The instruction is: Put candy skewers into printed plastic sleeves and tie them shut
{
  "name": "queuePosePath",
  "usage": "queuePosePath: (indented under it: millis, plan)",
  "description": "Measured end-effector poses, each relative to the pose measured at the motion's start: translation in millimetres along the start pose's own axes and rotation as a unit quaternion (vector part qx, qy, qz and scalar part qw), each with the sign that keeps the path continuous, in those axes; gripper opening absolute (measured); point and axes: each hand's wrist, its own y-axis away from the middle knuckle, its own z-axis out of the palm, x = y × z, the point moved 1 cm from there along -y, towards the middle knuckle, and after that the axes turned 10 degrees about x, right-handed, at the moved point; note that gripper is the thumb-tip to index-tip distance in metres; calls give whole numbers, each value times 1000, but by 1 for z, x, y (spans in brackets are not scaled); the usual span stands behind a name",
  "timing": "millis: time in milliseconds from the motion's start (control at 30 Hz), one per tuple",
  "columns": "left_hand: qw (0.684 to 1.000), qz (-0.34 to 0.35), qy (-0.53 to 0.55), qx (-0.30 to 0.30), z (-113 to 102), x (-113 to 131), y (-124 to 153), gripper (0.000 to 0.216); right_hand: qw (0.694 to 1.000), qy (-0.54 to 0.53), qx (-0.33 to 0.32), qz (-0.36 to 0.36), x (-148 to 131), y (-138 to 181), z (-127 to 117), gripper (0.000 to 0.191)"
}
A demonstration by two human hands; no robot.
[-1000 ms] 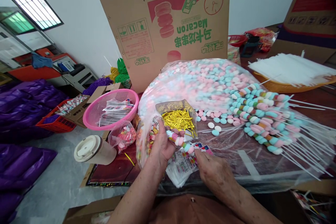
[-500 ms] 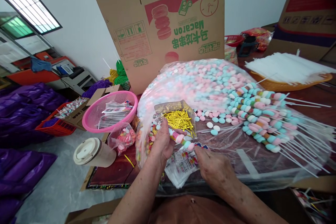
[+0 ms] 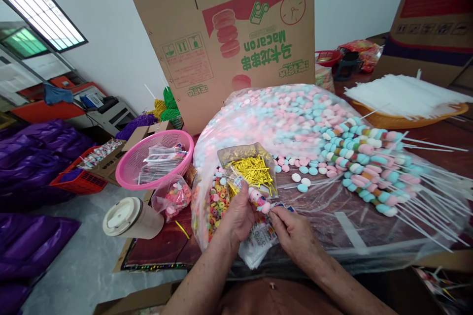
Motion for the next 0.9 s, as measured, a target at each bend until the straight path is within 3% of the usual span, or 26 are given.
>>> queuePosePath:
  millis: [133,233,433,533,600,700,767,800,833,900]
  plan:
    - [998,40,47,22,2,20,-5,22,999,1,-28,-19,2,0,-2,32]
    - [995,75,49,37,8,28,-6,25,998,10,-62,-18,5,4,-4,34]
    - [996,72,36,33,13,-1,0,38,997,72,-34,-27,4,3,-3,35]
    - [999,25,44,-15,3,-10,3,40,997,-33,-58,39,3,-5,-7,34]
    - [997,3,52,-54,-8,-4,1,46,972,-157,-110,135,4,-9,-12,35]
    - [993,7,80,-86,-17,15,-4,45,891,-313,-198,261,4,-8,-18,37]
    - [992,18,96,-75,-14,25,-7,32,852,-359,-238,297,2,-4,-19,37]
    - [992,30,105,-60,-10,30,-8,24,848,-360,-246,301,2,-2,-19,38]
    - [992,43,114,-39,-6,34,-9,20,857,-344,-243,296,2,-1,-18,39]
    - [990,60,129,9,2,40,-8,26,910,-267,-200,246,4,1,-18,39]
